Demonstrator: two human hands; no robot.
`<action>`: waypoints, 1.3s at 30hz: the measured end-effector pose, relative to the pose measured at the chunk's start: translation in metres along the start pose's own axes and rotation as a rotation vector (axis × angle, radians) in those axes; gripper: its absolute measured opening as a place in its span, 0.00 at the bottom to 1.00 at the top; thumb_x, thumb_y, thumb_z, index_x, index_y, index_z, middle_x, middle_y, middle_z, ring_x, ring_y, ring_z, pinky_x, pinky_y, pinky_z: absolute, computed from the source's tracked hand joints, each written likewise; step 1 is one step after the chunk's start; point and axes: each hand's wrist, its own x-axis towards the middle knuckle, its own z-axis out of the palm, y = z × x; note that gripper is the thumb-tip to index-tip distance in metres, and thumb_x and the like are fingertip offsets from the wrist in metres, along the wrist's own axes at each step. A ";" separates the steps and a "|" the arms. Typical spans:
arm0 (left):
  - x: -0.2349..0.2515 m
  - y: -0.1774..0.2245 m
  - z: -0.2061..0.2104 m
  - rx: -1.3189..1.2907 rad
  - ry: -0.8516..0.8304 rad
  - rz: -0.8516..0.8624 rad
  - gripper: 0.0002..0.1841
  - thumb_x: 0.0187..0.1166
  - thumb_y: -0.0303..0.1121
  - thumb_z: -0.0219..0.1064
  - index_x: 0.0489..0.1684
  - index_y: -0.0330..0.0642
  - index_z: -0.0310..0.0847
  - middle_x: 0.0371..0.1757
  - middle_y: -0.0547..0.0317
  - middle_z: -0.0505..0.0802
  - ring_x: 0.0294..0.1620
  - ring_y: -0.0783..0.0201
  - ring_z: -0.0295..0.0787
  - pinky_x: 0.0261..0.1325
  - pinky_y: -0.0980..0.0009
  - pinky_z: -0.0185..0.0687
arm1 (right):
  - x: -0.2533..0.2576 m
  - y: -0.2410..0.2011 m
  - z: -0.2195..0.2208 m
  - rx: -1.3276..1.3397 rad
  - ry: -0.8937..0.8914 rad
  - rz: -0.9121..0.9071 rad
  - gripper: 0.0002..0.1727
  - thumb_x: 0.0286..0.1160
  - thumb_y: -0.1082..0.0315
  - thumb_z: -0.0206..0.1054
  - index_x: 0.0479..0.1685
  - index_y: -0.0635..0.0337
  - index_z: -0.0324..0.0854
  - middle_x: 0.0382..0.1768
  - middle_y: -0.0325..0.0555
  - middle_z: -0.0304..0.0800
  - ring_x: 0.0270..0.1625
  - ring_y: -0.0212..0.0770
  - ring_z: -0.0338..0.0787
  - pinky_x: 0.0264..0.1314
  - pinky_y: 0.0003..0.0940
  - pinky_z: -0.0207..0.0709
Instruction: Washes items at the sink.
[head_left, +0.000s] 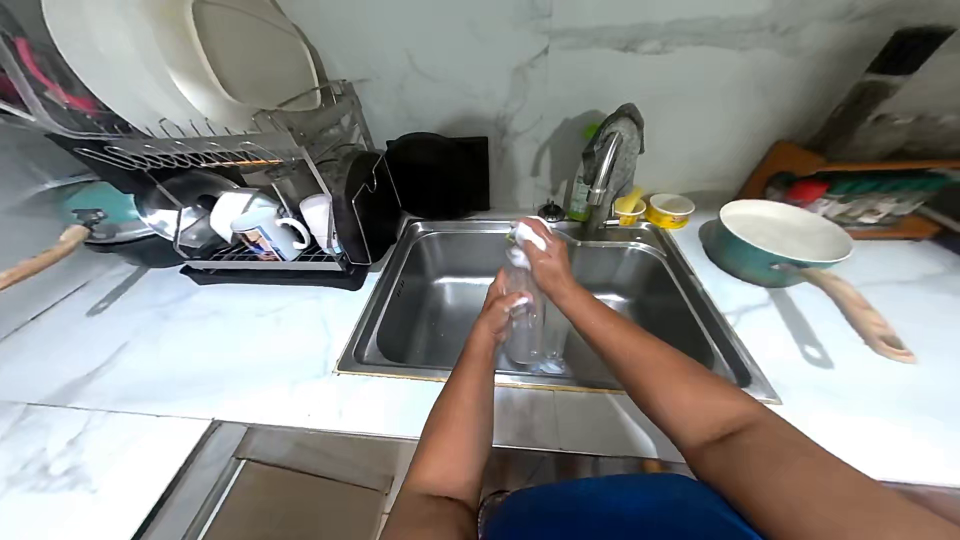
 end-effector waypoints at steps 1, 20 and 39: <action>-0.003 0.000 0.003 -0.140 -0.034 -0.020 0.27 0.71 0.28 0.57 0.74 0.38 0.64 0.42 0.61 0.87 0.37 0.73 0.86 0.42 0.74 0.86 | -0.010 0.002 0.000 0.075 0.034 -0.036 0.22 0.85 0.72 0.53 0.75 0.69 0.77 0.72 0.61 0.84 0.72 0.50 0.85 0.77 0.48 0.77; 0.011 0.008 -0.014 1.080 0.169 0.171 0.52 0.55 0.48 0.90 0.84 0.41 0.67 0.69 0.40 0.88 0.70 0.42 0.85 0.76 0.38 0.74 | 0.029 -0.018 -0.079 -0.237 -0.538 0.297 0.13 0.72 0.66 0.75 0.53 0.61 0.91 0.41 0.52 0.94 0.36 0.45 0.90 0.41 0.52 0.85; 0.019 -0.012 -0.026 0.615 0.439 0.236 0.40 0.67 0.18 0.72 0.87 0.46 0.69 0.94 0.40 0.55 0.92 0.41 0.52 0.85 0.41 0.60 | -0.029 0.006 -0.046 -0.031 -0.326 0.452 0.16 0.86 0.69 0.63 0.65 0.71 0.81 0.43 0.55 0.89 0.37 0.40 0.87 0.43 0.37 0.83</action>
